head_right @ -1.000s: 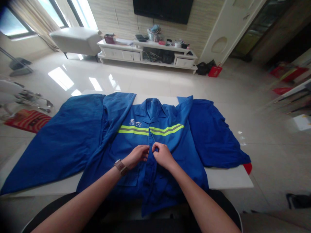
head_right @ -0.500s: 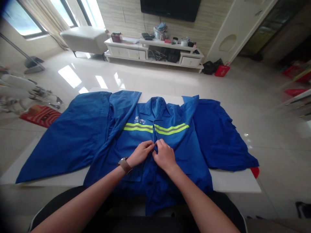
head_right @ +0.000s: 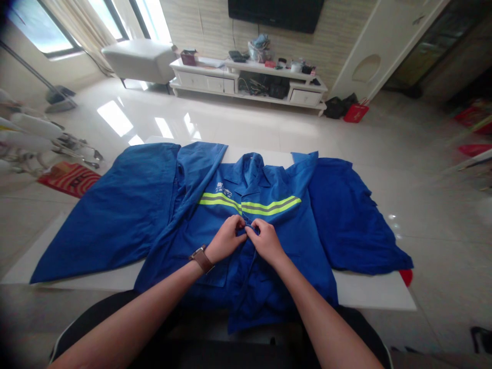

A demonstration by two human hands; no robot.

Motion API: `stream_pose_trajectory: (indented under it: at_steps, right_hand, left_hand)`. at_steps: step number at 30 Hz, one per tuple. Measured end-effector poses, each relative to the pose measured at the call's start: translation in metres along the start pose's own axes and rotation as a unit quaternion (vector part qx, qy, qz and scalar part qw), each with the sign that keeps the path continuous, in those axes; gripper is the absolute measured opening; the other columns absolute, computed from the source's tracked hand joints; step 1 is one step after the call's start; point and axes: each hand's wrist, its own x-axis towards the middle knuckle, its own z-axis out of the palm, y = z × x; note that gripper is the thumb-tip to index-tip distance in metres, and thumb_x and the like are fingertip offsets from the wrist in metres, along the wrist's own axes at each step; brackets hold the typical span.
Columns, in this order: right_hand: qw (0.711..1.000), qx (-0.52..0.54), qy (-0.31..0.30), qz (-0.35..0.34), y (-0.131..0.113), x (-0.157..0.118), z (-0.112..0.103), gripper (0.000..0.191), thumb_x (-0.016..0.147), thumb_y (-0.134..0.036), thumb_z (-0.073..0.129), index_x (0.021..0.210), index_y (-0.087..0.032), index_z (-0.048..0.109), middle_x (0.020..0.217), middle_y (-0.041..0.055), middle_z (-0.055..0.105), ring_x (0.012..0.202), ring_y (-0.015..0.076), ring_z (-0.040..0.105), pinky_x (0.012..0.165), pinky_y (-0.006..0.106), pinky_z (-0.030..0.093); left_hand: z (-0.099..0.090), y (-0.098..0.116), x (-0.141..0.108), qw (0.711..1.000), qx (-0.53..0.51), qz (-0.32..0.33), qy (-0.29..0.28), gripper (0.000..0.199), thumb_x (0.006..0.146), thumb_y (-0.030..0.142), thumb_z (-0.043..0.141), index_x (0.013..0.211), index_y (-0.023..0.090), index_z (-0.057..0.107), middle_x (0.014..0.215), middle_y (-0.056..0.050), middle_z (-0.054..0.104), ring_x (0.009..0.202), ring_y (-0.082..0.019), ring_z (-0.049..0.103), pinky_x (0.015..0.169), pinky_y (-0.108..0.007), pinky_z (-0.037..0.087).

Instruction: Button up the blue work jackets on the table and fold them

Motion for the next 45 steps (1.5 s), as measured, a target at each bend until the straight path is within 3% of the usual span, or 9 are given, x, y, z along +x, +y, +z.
stream_pose_trajectory:
  at_steps: [4,11,25,30,34,40,45]
  right_hand:
    - [0.999,-0.037,-0.021,-0.019,-0.001,-0.002,-0.002,0.007,0.08,-0.019,0.067,0.087,-0.019,0.064,0.087,0.0022,0.068,0.084,0.0188,0.063,0.078,0.028,0.044]
    - [0.995,-0.05,-0.049,-0.065,0.001,0.0,-0.008,0.02,0.086,-0.01,0.054,0.09,-0.019,0.072,0.091,0.0056,0.069,0.088,0.0194,0.064,0.082,0.031,0.047]
    - [0.998,-0.059,-0.016,-0.004,0.011,0.003,0.0,0.014,0.085,-0.017,0.061,0.086,-0.022,0.075,0.089,0.0032,0.074,0.084,0.0195,0.067,0.079,0.03,0.047]
    - [0.996,-0.089,-0.012,0.012,0.019,0.003,0.007,0.02,0.087,-0.017,0.056,0.094,-0.022,0.074,0.099,0.0054,0.075,0.094,0.02,0.067,0.088,0.03,0.048]
    - [0.992,-0.123,-0.014,0.008,0.012,0.002,0.006,0.018,0.085,-0.017,0.054,0.087,-0.022,0.071,0.095,0.0043,0.073,0.092,0.02,0.066,0.085,0.029,0.046]
    - [0.993,-0.102,0.052,0.001,-0.004,-0.002,-0.004,0.011,0.08,-0.02,0.058,0.075,-0.022,0.067,0.082,0.003,0.072,0.08,0.0199,0.065,0.077,0.029,0.045]
    - [0.996,-0.078,0.05,-0.018,-0.007,-0.003,-0.006,0.031,0.093,-0.032,0.055,0.068,-0.021,0.069,0.073,0.0042,0.072,0.069,0.0191,0.066,0.068,0.029,0.043]
  left_hand:
    - [0.003,-0.004,-0.001,0.999,-0.024,-0.035,0.007,0.027,0.077,0.002,0.058,0.097,0.019,0.054,0.093,-0.002,0.059,0.087,-0.017,0.056,0.08,-0.029,0.046]
    - [0.0,0.003,-0.002,0.998,0.049,-0.046,0.002,0.021,0.081,0.002,0.056,0.092,0.019,0.062,0.087,-0.002,0.062,0.081,-0.017,0.058,0.077,-0.03,0.046]
    - [-0.002,0.01,-0.003,0.994,0.101,-0.033,-0.025,0.021,0.081,0.003,0.053,0.088,0.019,0.064,0.09,-0.005,0.063,0.085,-0.019,0.06,0.078,-0.03,0.047]
    - [-0.004,0.016,-0.005,0.993,0.104,-0.03,-0.038,0.024,0.078,0.002,0.052,0.087,0.019,0.066,0.092,-0.005,0.065,0.086,-0.019,0.062,0.079,-0.03,0.048]
    - [-0.01,0.017,-0.003,0.992,0.114,-0.053,-0.024,0.023,0.076,0.005,0.056,0.088,0.02,0.068,0.089,-0.004,0.068,0.083,-0.019,0.063,0.075,-0.028,0.047]
    - [-0.02,0.006,-0.005,0.961,0.23,-0.103,-0.114,0.02,0.071,0.005,0.056,0.078,0.021,0.065,0.081,-0.007,0.069,0.079,-0.024,0.066,0.068,-0.03,0.044]
    - [-0.017,-0.004,-0.01,0.922,0.319,-0.109,-0.188,0.013,0.075,0.007,0.056,0.076,0.019,0.063,0.088,-0.014,0.069,0.081,-0.029,0.069,0.071,-0.035,0.048]
